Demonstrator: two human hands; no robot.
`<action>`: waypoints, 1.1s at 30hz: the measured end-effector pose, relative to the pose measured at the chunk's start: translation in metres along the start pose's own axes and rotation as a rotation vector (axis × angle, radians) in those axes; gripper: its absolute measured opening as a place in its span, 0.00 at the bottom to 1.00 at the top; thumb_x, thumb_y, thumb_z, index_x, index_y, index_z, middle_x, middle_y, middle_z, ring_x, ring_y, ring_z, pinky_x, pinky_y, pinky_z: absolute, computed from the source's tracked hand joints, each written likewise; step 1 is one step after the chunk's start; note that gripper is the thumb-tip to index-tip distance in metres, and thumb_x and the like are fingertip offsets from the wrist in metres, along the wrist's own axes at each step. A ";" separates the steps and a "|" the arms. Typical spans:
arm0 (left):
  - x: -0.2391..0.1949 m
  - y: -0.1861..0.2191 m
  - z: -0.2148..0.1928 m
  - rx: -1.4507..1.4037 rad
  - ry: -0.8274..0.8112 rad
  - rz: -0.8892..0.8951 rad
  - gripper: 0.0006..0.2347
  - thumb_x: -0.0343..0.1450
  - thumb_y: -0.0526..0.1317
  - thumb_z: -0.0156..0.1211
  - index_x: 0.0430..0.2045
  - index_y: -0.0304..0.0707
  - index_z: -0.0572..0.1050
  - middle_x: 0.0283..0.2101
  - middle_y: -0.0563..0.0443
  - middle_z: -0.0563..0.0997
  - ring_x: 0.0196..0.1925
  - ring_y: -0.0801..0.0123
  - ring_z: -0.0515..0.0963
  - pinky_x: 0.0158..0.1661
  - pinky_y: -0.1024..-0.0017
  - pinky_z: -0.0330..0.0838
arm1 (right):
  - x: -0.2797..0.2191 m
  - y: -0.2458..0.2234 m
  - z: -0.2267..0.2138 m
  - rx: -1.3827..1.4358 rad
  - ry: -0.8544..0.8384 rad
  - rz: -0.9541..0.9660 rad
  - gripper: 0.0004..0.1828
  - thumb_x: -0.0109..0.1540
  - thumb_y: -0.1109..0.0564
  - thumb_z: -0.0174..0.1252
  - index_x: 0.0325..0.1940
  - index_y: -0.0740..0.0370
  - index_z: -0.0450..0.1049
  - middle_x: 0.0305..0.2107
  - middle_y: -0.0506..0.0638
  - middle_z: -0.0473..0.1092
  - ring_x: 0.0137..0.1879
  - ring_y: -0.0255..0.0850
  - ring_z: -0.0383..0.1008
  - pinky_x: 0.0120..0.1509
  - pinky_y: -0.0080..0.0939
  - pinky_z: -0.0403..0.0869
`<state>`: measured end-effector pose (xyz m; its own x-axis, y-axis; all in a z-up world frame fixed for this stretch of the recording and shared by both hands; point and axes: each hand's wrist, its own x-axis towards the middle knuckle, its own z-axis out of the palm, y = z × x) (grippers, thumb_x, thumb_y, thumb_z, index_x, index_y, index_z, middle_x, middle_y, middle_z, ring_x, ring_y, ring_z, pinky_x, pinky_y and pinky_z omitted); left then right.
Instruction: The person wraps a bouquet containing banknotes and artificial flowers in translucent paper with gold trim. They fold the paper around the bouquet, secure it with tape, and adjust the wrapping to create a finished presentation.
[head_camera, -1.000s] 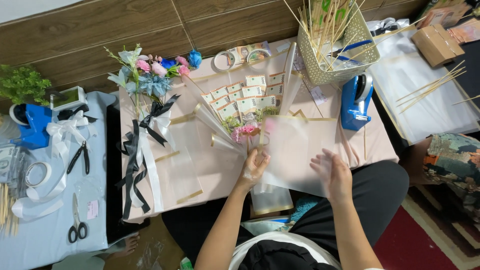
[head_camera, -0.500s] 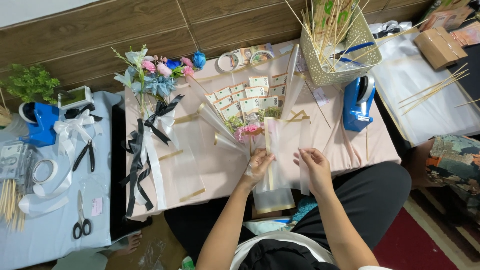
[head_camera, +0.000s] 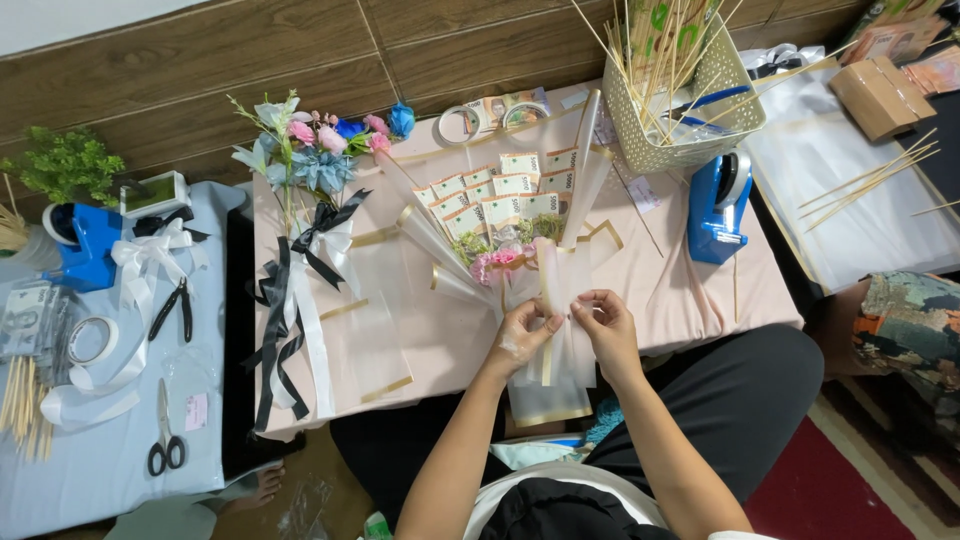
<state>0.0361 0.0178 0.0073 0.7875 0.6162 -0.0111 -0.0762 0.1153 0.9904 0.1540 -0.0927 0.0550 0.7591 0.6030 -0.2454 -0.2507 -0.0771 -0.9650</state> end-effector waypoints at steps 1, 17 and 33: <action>0.001 -0.012 -0.001 -0.022 0.028 -0.011 0.09 0.69 0.43 0.71 0.28 0.41 0.76 0.32 0.57 0.78 0.46 0.75 0.76 0.56 0.69 0.66 | -0.004 -0.006 0.004 0.013 0.009 -0.015 0.14 0.61 0.63 0.65 0.49 0.64 0.71 0.34 0.52 0.72 0.40 0.39 0.76 0.47 0.39 0.77; 0.003 -0.013 0.001 0.060 0.081 -0.142 0.13 0.65 0.42 0.76 0.30 0.45 0.72 0.30 0.60 0.76 0.39 0.78 0.74 0.48 0.78 0.59 | -0.002 -0.018 0.009 -0.371 -0.028 0.106 0.15 0.54 0.55 0.75 0.42 0.62 0.84 0.28 0.51 0.81 0.37 0.32 0.78 0.46 0.34 0.77; 0.002 -0.025 0.000 -0.007 0.112 -0.186 0.11 0.63 0.39 0.76 0.22 0.45 0.74 0.27 0.58 0.80 0.34 0.79 0.73 0.43 0.82 0.61 | -0.006 -0.039 0.017 -0.310 -0.116 0.176 0.16 0.51 0.56 0.77 0.37 0.68 0.84 0.24 0.53 0.76 0.35 0.38 0.68 0.43 0.36 0.71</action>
<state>0.0393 0.0158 -0.0169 0.7157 0.6662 -0.2097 0.0598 0.2407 0.9688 0.1493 -0.0797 0.0955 0.6430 0.6435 -0.4152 -0.1644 -0.4135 -0.8955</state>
